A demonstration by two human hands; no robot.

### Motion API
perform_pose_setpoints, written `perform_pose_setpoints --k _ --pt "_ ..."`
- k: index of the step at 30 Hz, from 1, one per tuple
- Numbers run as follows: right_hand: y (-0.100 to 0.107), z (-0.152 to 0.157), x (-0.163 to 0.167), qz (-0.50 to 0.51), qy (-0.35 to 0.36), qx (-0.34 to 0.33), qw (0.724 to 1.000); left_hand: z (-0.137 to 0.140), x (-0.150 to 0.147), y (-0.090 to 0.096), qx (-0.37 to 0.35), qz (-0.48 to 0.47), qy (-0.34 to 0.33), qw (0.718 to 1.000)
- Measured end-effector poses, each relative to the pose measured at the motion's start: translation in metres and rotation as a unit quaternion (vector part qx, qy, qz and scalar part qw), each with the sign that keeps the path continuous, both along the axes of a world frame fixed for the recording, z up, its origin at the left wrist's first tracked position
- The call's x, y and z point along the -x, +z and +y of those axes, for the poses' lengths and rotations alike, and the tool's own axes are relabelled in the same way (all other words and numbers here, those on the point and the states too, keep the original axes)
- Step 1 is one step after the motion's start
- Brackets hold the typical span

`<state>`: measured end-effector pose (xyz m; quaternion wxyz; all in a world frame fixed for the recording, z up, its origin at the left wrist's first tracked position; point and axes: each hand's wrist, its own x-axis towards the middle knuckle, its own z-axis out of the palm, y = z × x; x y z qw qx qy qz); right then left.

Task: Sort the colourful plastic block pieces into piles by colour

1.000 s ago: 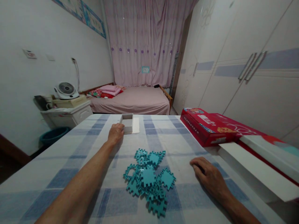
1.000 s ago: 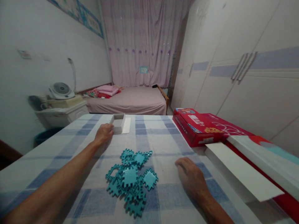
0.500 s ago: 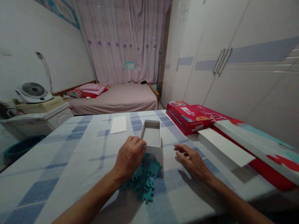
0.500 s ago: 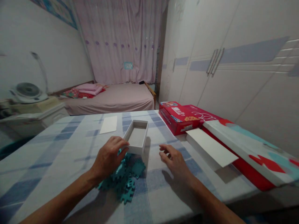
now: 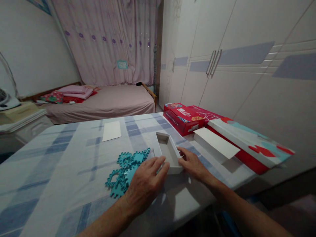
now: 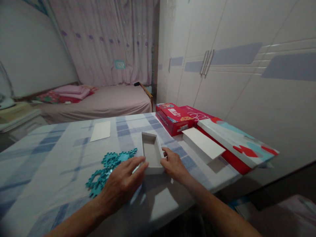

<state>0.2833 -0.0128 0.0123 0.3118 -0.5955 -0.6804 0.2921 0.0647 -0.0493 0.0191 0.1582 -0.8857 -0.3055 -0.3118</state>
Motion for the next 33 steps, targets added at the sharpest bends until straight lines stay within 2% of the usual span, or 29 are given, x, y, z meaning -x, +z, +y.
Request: perform_pose_setpoints --k 3,5,7,9,11,13,14,16,18,20,22,24,26,29,31,33 --pt "0.013 0.008 -0.017 -0.066 -0.011 -0.038 0.997 0.008 0.024 -0.002 0.074 -0.111 0.049 0.990" --pt "0.019 0.013 -0.023 -0.086 -0.004 -0.069 0.994 0.016 0.041 -0.001 0.170 -0.199 0.076 0.962" --pt "0.025 0.017 -0.019 -0.090 0.000 -0.102 0.991 0.024 0.053 0.001 0.281 -0.295 0.098 0.908" --pt "0.029 0.021 -0.005 -0.088 0.007 -0.138 0.987 0.031 0.059 0.002 0.386 -0.381 0.096 0.835" --pt "0.033 0.023 0.019 -0.089 0.023 -0.186 0.978 0.035 0.058 0.002 0.467 -0.458 0.061 0.754" --pt "0.035 0.023 0.048 -0.098 0.057 -0.225 0.968 0.037 0.055 0.000 0.519 -0.518 0.015 0.680" --pt "0.036 0.023 0.062 -0.108 0.077 -0.233 0.963 0.038 0.055 -0.001 0.534 -0.536 -0.001 0.654" --pt "0.037 0.023 0.086 -0.137 0.107 -0.231 0.957 0.040 0.056 -0.004 0.547 -0.550 -0.013 0.631" --pt "0.040 0.027 0.098 -0.163 0.115 -0.226 0.954 0.044 0.064 -0.005 0.536 -0.554 0.006 0.637" --pt "0.043 0.036 0.096 -0.182 0.097 -0.229 0.951 0.049 0.078 -0.006 0.489 -0.557 0.052 0.669" --pt "0.044 0.048 0.081 -0.193 0.067 -0.228 0.952 0.056 0.094 -0.009 0.403 -0.524 0.118 0.741" --pt "0.042 0.061 0.058 -0.200 0.035 -0.222 0.954 0.063 0.109 -0.014 0.312 -0.437 0.179 0.824" --pt "0.033 0.072 0.034 -0.207 0.007 -0.220 0.953 0.067 0.119 -0.022 0.270 -0.342 0.210 0.876" --pt "0.015 0.082 0.007 -0.216 -0.007 -0.202 0.955 0.070 0.119 -0.035 0.289 -0.252 0.195 0.903" --pt "0.007 0.083 0.000 -0.225 0.002 -0.180 0.958 0.070 0.113 -0.042 0.309 -0.222 0.178 0.907" --pt "0.006 0.078 0.002 -0.242 -0.007 -0.196 0.950 0.068 0.107 -0.044 0.324 -0.217 0.168 0.905"
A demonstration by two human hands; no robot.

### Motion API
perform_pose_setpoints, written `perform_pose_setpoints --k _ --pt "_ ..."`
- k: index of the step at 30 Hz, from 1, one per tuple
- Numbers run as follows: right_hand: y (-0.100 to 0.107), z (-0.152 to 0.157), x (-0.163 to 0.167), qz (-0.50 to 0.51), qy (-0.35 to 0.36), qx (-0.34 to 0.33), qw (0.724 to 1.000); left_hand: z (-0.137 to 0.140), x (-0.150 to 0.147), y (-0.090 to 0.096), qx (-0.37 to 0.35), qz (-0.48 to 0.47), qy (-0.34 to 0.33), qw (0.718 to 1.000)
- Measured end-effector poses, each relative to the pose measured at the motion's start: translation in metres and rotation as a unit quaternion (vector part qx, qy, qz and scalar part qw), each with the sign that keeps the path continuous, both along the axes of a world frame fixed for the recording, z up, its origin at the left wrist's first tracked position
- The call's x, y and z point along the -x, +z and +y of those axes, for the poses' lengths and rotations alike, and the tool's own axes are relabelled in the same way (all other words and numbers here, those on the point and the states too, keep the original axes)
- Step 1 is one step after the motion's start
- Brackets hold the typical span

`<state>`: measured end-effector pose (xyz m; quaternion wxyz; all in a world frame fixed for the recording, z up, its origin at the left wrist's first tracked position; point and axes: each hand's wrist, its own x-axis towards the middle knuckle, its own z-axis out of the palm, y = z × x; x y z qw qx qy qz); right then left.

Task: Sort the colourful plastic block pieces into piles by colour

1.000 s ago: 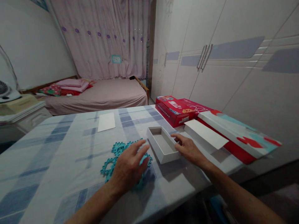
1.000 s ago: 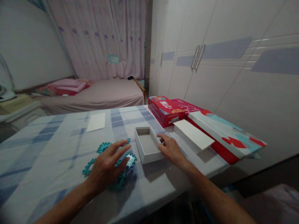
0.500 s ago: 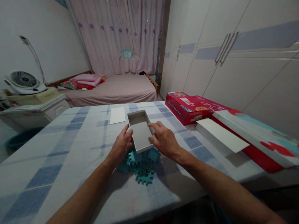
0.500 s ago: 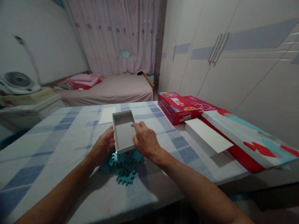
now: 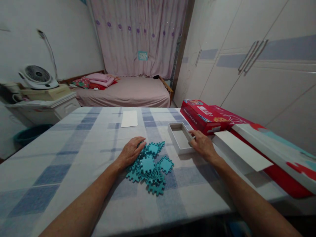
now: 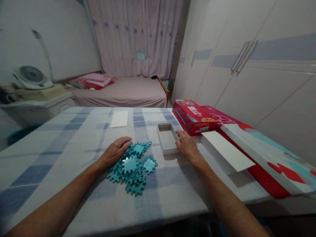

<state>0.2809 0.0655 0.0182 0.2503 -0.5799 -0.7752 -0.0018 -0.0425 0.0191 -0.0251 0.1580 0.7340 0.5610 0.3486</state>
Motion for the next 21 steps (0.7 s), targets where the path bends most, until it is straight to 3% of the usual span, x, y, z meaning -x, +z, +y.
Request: perform_pose_setpoints --k 2,4,7,9,11,15,18,21 --pt "0.007 -0.012 0.012 0.002 0.010 -0.053 0.999 -0.002 -0.003 0.001 0.012 -0.022 0.003 1.000" --pt "0.016 -0.030 0.032 0.025 0.088 -0.055 0.994 -0.004 -0.004 0.004 0.022 -0.051 0.014 0.998" --pt "0.020 -0.063 0.070 0.022 0.277 0.065 0.958 -0.006 -0.003 0.007 0.032 -0.083 0.025 0.996" --pt "0.012 -0.079 0.095 -0.015 0.348 0.114 0.930 -0.006 -0.003 0.008 0.037 -0.091 0.017 0.995" --pt "0.001 -0.085 0.114 -0.048 0.366 0.124 0.921 -0.007 -0.004 0.008 0.036 -0.097 0.005 0.995" --pt "-0.017 -0.073 0.130 -0.076 0.333 0.141 0.929 -0.008 -0.004 0.008 0.029 -0.107 -0.007 0.994" --pt "-0.018 -0.061 0.131 -0.085 0.328 0.135 0.931 -0.007 -0.004 0.007 0.035 -0.117 -0.005 0.992" --pt "-0.016 -0.057 0.131 -0.070 0.317 0.087 0.942 -0.005 -0.004 0.006 0.038 -0.114 0.001 0.993"
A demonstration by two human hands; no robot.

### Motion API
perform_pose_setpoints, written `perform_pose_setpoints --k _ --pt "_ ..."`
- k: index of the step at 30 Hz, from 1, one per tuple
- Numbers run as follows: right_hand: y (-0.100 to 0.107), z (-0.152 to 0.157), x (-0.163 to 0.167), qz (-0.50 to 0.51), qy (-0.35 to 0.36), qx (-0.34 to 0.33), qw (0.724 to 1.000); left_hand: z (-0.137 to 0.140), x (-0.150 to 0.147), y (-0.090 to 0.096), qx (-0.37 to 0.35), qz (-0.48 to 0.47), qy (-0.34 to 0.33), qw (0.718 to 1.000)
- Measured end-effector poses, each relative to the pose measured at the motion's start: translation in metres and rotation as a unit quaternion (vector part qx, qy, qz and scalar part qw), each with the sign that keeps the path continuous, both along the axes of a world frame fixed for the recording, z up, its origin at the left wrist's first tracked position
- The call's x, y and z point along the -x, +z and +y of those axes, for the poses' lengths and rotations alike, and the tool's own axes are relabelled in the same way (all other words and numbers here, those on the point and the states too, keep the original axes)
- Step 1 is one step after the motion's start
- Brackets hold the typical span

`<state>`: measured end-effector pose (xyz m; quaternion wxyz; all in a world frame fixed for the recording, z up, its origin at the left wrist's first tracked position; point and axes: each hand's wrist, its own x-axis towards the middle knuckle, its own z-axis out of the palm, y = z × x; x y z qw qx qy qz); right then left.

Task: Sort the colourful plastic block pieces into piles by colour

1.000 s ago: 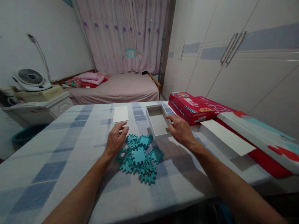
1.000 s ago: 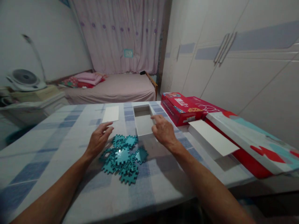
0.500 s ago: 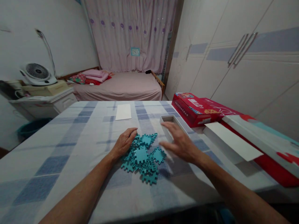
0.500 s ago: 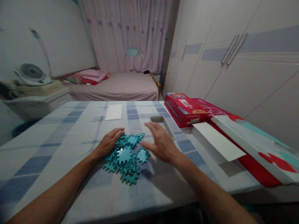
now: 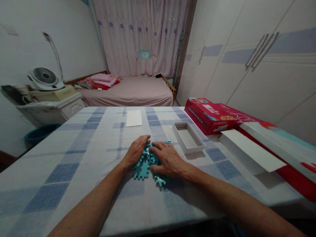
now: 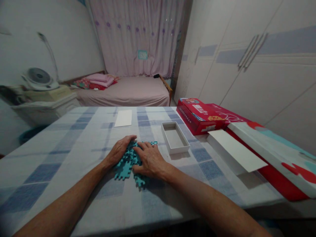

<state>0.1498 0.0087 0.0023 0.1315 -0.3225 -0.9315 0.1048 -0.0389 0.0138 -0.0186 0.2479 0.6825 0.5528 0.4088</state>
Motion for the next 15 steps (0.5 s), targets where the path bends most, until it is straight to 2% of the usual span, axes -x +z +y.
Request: perform_pose_setpoints --k 5,12,15 --pt "-0.001 0.008 0.001 0.070 -0.031 -0.030 0.997 0.001 0.001 -0.003 -0.012 0.023 -0.008 1.000" --pt "-0.012 0.022 -0.002 0.174 -0.060 -0.013 0.983 0.002 0.005 -0.008 -0.021 0.046 -0.015 0.999" --pt "-0.009 0.023 -0.004 0.234 -0.071 -0.008 0.970 0.003 0.007 -0.008 -0.025 0.045 -0.016 0.999"
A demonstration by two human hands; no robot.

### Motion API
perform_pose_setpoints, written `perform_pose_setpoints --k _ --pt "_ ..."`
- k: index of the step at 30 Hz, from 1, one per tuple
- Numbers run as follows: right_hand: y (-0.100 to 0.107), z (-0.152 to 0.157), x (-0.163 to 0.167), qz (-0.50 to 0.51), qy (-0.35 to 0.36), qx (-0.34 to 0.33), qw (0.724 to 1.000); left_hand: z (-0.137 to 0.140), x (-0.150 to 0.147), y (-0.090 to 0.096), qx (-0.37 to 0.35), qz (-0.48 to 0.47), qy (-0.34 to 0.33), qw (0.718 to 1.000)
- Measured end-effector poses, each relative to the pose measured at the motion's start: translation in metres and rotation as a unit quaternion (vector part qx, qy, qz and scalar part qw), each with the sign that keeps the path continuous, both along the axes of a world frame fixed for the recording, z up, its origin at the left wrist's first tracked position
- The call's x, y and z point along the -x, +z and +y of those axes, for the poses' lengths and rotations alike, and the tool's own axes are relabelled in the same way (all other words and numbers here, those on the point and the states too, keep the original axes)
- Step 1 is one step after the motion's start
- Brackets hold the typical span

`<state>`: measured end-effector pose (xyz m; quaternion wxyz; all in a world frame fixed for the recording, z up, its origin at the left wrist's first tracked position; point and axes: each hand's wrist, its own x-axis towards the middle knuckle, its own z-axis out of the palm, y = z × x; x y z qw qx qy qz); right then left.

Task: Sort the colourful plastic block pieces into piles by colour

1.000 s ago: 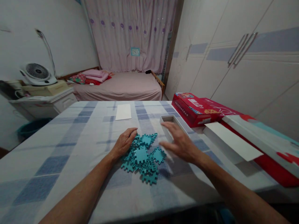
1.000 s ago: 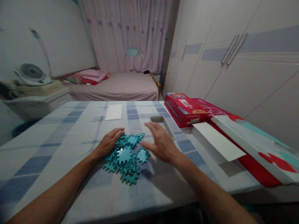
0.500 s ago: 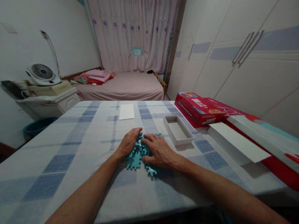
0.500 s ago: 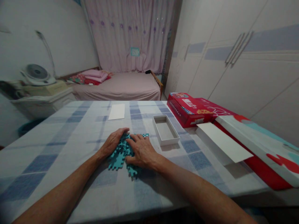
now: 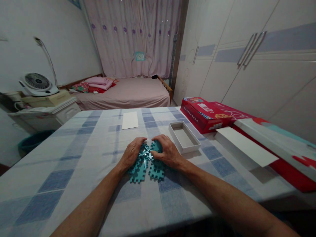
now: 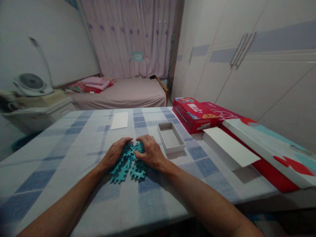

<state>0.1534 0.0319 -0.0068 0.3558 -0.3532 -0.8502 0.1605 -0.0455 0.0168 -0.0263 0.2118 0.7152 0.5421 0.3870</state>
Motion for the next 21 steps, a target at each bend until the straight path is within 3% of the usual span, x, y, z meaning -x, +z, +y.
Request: perform_pose_setpoints --k 7,12,16,21 --pt "0.041 0.021 -0.039 0.087 -0.109 -0.052 0.989 0.001 0.000 0.001 0.007 0.005 0.000 1.000" --pt "0.046 0.051 -0.088 0.038 -0.207 -0.021 0.977 0.001 -0.001 0.001 0.017 0.000 0.003 1.000" --pt "0.040 0.059 -0.105 0.003 -0.212 0.008 0.977 0.000 -0.001 0.001 0.014 0.005 -0.001 1.000" --pt "0.035 0.058 -0.104 -0.014 -0.159 0.040 0.986 -0.001 -0.001 0.003 0.016 0.015 -0.002 1.000"
